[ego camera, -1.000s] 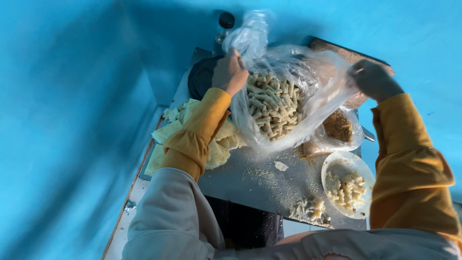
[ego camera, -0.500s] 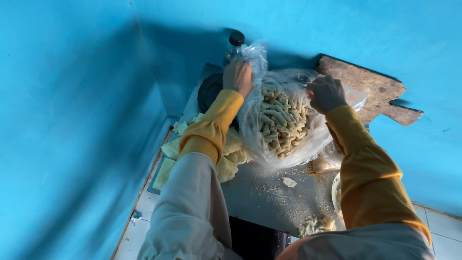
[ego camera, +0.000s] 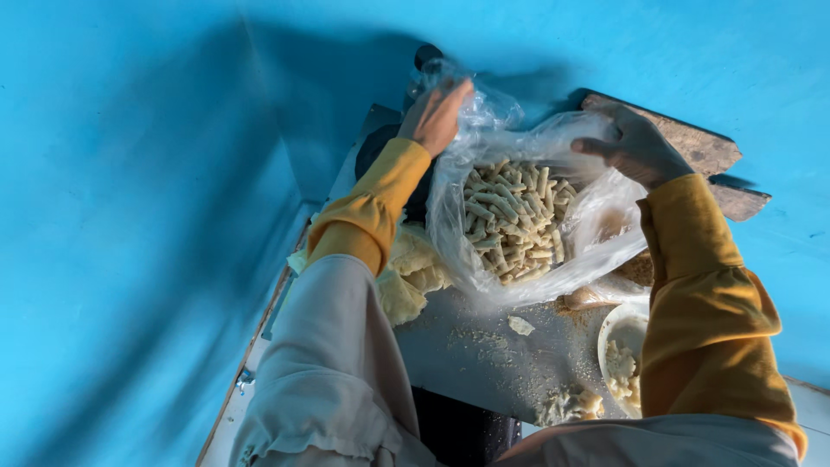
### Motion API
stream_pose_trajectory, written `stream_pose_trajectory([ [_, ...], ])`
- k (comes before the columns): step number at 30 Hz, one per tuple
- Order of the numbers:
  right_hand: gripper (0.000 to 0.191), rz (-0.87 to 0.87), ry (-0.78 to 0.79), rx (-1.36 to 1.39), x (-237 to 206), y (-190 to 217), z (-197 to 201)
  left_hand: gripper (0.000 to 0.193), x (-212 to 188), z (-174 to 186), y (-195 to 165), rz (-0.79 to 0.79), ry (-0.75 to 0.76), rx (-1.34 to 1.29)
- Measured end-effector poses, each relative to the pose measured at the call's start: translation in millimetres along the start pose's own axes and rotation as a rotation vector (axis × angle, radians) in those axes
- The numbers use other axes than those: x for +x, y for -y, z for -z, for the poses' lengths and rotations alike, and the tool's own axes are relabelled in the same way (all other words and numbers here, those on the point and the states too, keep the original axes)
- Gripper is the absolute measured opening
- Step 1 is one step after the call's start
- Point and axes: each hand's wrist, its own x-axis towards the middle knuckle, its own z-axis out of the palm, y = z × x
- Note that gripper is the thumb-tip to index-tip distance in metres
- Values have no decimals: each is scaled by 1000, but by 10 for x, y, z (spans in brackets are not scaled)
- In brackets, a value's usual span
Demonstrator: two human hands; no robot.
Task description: The person folds flat pieces of dough over by hand on a wooden board, pressing and shaping them into filled pockets. They then use a knife to cut a dough piece on the board and handle puffed snack pieces from a plastic bag, placing pieces onto a plate and arranging folded dough pieces on the table.
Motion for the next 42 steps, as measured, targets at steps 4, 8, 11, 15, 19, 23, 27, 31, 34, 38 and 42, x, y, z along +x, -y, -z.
stream_pose_trajectory([
  [4,36,-42,-39,-256,-12,-91,-14,24,-137,-207,230,-146,188,103],
  [8,33,-30,-24,-260,-21,-138,-74,38,-198,-217,271,-33,101,68],
  [11,31,-70,-24,-266,-3,-134,-82,43,-56,-153,112,203,9,-120],
  [15,26,-61,-76,-48,25,-107,-62,43,153,-155,-119,517,154,-353],
  [19,25,-3,-94,20,13,-140,-59,8,82,-325,-125,-458,-245,676],
  [23,25,26,-172,83,9,-113,-43,4,61,-408,-1,-309,81,534],
  [27,26,-38,-264,121,10,-49,20,16,71,-324,7,-4,123,252],
  [31,71,786,-551,-822,-116,-65,46,42,-142,-259,-137,87,266,132],
  [34,16,219,-126,-723,-194,-88,14,63,-387,-198,-208,117,472,200],
  [38,21,181,-363,-397,-118,-4,113,40,-260,-143,-194,236,400,-40],
  [42,17,75,-533,-231,11,113,132,27,-74,-100,-163,391,197,-220],
])
